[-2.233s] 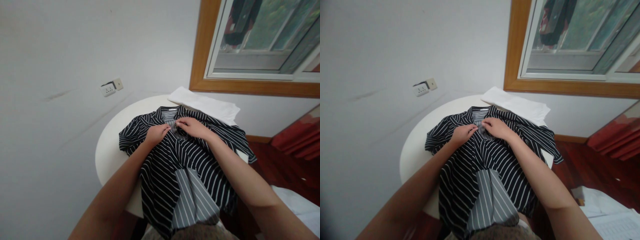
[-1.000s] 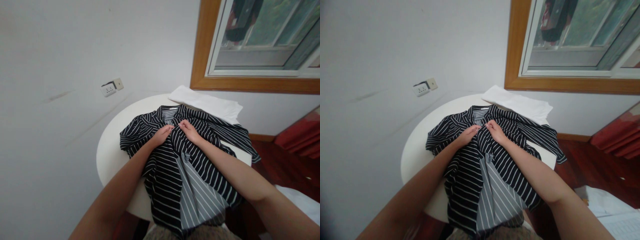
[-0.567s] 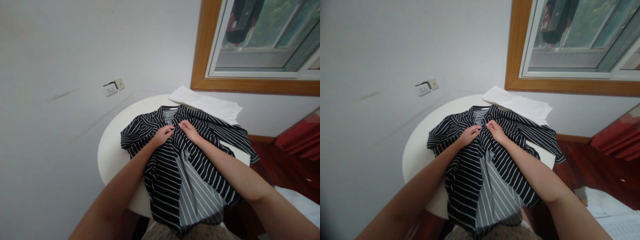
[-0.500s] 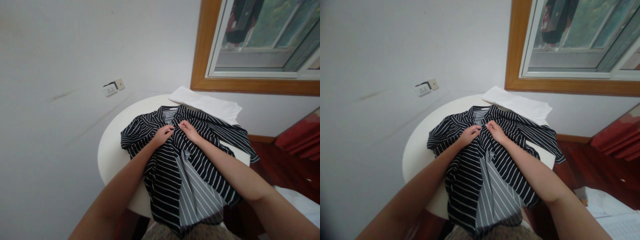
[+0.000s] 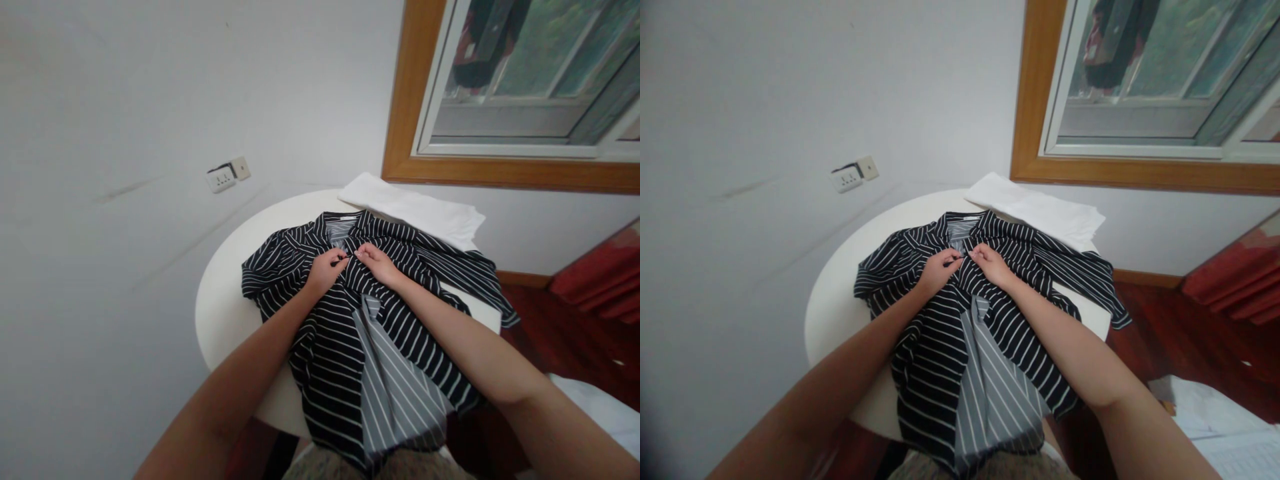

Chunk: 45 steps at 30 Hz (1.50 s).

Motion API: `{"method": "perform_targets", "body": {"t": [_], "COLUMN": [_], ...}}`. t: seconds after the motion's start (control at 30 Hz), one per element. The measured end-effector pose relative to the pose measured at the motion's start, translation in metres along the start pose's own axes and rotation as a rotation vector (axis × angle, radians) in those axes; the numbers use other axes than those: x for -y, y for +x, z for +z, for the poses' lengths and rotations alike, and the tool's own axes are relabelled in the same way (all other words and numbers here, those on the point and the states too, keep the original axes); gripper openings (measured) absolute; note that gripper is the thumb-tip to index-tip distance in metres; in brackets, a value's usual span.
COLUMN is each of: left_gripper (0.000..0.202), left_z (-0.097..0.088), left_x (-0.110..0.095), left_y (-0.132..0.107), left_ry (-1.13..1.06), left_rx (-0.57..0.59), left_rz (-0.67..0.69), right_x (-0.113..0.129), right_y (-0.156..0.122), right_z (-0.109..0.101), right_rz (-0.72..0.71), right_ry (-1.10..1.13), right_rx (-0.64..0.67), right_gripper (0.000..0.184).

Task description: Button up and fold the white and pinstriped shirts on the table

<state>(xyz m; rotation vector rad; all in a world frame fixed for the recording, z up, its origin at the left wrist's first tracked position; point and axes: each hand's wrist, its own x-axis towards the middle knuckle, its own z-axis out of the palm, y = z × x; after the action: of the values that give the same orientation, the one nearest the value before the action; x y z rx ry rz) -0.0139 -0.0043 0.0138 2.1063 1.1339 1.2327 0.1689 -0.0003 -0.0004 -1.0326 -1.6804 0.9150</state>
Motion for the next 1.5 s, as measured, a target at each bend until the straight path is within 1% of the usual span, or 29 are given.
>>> {"method": "perform_targets", "body": {"t": [0.23, 0.4, 0.47, 0.53, 0.6, 0.67, 0.73, 0.77, 0.8, 0.83, 0.87, 0.9, 0.97, 1.0, 1.03, 1.07, 1.1, 1.17, 1.23, 1.33, 1.4, 1.43, 1.5], "left_gripper": [0.011, 0.015, 0.018, 0.020, 0.019, 0.021, 0.028, 0.033, 0.040, 0.047, 0.055, 0.062, 0.075, 0.080, 0.084, 0.087, 0.088, 0.083, 0.069, 0.041, 0.030, 0.028, 0.028], "left_z": [0.000, -0.006, -0.012, -0.022, -0.037, -0.055, -0.070, -0.076, -0.081, -0.083, -0.084, -0.083, -0.078, -0.075, -0.071, -0.067, -0.063, -0.054, -0.045, -0.036, -0.035, -0.036, -0.039], "left_x": [0.001, -0.003, -0.005, -0.007, -0.010, -0.013, -0.014, -0.014, -0.012, -0.010, -0.007, -0.003, 0.003, 0.005, 0.006, 0.005, 0.003, -0.004, -0.013, -0.022, -0.021, -0.020, -0.016], "left_y": [-0.001, -0.002, -0.001, 0.002, 0.008, 0.012, 0.014, 0.014, 0.012, 0.010, 0.008, 0.005, 0.001, 0.000, -0.001, -0.002, -0.003, -0.005, -0.008, -0.009, -0.005, -0.002, 0.005], "left_ry": [0.067, 0.152, 0.190, 0.239, 0.304, 0.388, 0.510, 0.585, 0.663, 0.737, 0.796, 0.833, 0.847, 0.837, 0.828, 0.825, 0.832, 0.864, 0.899, 0.895, 0.804, 0.725, 0.511], "left_rx": [-0.018, 0.000, -0.004, -0.051, -0.157, -0.293, -0.399, -0.412, -0.395, -0.349, -0.281, -0.199, -0.038, 0.029, 0.087, 0.131, 0.163, 0.189, 0.181, 0.156, 0.168, 0.171, 0.137], "left_rz": [0.040, 0.058, 0.061, 0.071, 0.094, 0.083, -0.001, -0.063, -0.130, -0.200, -0.278, -0.359, -0.523, -0.584, -0.620, -0.633, -0.626, -0.554, -0.448, -0.306, -0.250, -0.231, -0.231], "right_x": [0.006, 0.011, 0.014, 0.021, 0.031, 0.043, 0.052, 0.053, 0.053, 0.050, 0.045, 0.040, 0.029, 0.025, 0.022, 0.021, 0.021, 0.023, 0.026, 0.028, 0.028, 0.029, 0.031], "right_y": [-0.001, -0.001, -0.001, -0.002, -0.004, -0.005, -0.007, -0.008, -0.009, -0.011, -0.012, -0.013, -0.016, -0.017, -0.018, -0.018, -0.018, -0.018, -0.016, -0.013, -0.012, -0.011, -0.011], "right_z": [0.001, -0.002, -0.005, -0.013, -0.023, -0.037, -0.050, -0.057, -0.062, -0.066, -0.069, -0.070, -0.070, -0.068, -0.066, -0.063, -0.059, -0.050, -0.040, -0.023, -0.014, -0.010, -0.005], "right_rz": [0.011, 0.083, 0.093, 0.068, 0.007, -0.075, -0.127, -0.125, -0.099, -0.046, 0.034, 0.132, 0.315, 0.376, 0.409, 0.412, 0.393, 0.322, 0.227, 0.080, 0.014, -0.004, -0.011], "right_ry": [0.063, 0.215, 0.264, 0.258, 0.153, -0.034, -0.260, -0.376, -0.490, -0.596, -0.686, -0.756, -0.833, -0.852, -0.868, -0.883, -0.898, -0.909, -0.867, -0.718, -0.577, -0.500, -0.352], "right_rx": [0.010, -0.012, -0.073, -0.169, -0.247, -0.289, -0.299, -0.296, -0.288, -0.273, -0.252, -0.222, -0.146, -0.111, -0.088, -0.078, -0.078, -0.082, -0.064, -0.003, 0.003, -0.022, -0.125], "right_gripper": [0.030, 0.030, 0.029, 0.028, 0.028, 0.027, 0.025, 0.024, 0.024, 0.026, 0.033, 0.044, 0.067, 0.073, 0.074, 0.072, 0.068, 0.061, 0.057, 0.057, 0.057, 0.058, 0.059]}}
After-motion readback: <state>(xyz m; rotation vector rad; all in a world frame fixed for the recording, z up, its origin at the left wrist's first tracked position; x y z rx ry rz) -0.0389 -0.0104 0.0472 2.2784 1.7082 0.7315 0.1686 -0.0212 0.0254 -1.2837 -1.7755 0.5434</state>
